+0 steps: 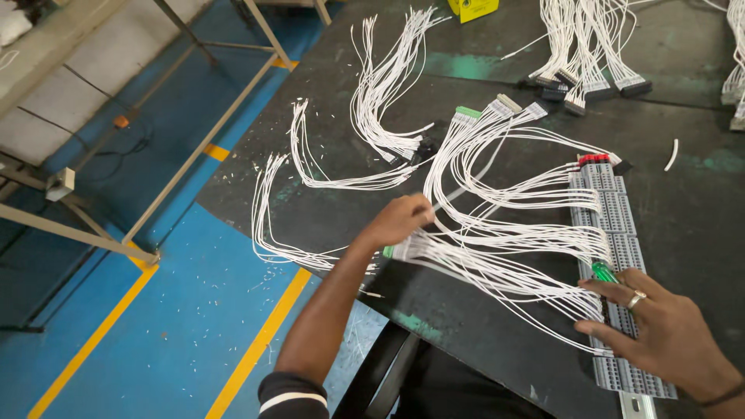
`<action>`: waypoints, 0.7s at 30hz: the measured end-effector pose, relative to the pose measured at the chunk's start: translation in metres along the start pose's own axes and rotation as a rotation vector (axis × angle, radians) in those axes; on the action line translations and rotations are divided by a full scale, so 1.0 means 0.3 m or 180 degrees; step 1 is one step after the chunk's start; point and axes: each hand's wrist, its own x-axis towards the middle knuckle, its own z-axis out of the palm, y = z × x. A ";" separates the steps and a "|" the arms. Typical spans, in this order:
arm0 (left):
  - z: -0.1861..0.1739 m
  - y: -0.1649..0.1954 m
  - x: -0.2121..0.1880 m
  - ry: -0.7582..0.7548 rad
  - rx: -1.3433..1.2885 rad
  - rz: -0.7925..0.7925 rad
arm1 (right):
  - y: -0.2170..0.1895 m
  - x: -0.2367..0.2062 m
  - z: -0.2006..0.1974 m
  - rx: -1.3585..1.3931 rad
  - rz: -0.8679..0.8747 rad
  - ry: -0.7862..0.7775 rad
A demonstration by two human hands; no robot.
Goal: The person inserts white wire leads into green terminal connectors and seats the connectors onto a gray terminal block rail on the workbench, using a green-handled screwdriver to work on the connections and arranging loose wire bundles across the table as they go.
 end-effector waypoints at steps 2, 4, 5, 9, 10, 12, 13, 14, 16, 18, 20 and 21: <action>-0.022 0.008 -0.001 0.0221 -0.1037 0.0019 | 0.004 0.002 0.001 -0.0151 0.0261 -0.0249; -0.037 0.014 -0.008 0.0485 -0.1546 0.0176 | 0.006 0.003 0.004 -0.0170 0.0200 -0.0184; -0.042 0.025 -0.017 0.0513 -0.1439 0.0240 | 0.007 0.002 0.005 -0.0184 0.0181 -0.0170; -0.056 0.105 -0.051 0.0590 -0.1214 0.0430 | 0.006 -0.002 0.008 -0.0159 0.0032 -0.0080; -0.059 0.131 -0.059 0.0588 -0.1200 0.0455 | 0.005 -0.002 0.008 -0.0121 0.0001 -0.0051; -0.068 0.182 -0.073 0.0677 -0.0820 0.0356 | 0.002 -0.003 0.007 -0.0085 -0.0038 -0.0007; -0.071 0.206 -0.081 0.0721 -0.0634 0.0296 | 0.000 -0.003 0.006 -0.0082 -0.0048 0.0003; -0.072 0.228 -0.088 0.0651 -0.0720 0.0257 | -0.003 -0.004 0.005 -0.0079 -0.0062 0.0012; -0.072 0.262 -0.096 0.0508 -0.0886 0.0186 | -0.007 -0.005 0.004 -0.0128 -0.0081 0.0026; -0.064 0.286 -0.094 0.0575 -0.0512 0.0510 | -0.008 -0.006 0.004 -0.0146 -0.0021 -0.0012; -0.037 0.309 -0.087 0.0545 -0.0532 0.0874 | -0.005 -0.007 0.007 -0.0146 0.0111 -0.0109; -0.012 0.324 -0.083 0.0487 -0.0732 0.1082 | -0.002 -0.007 0.009 -0.0100 0.0063 -0.0066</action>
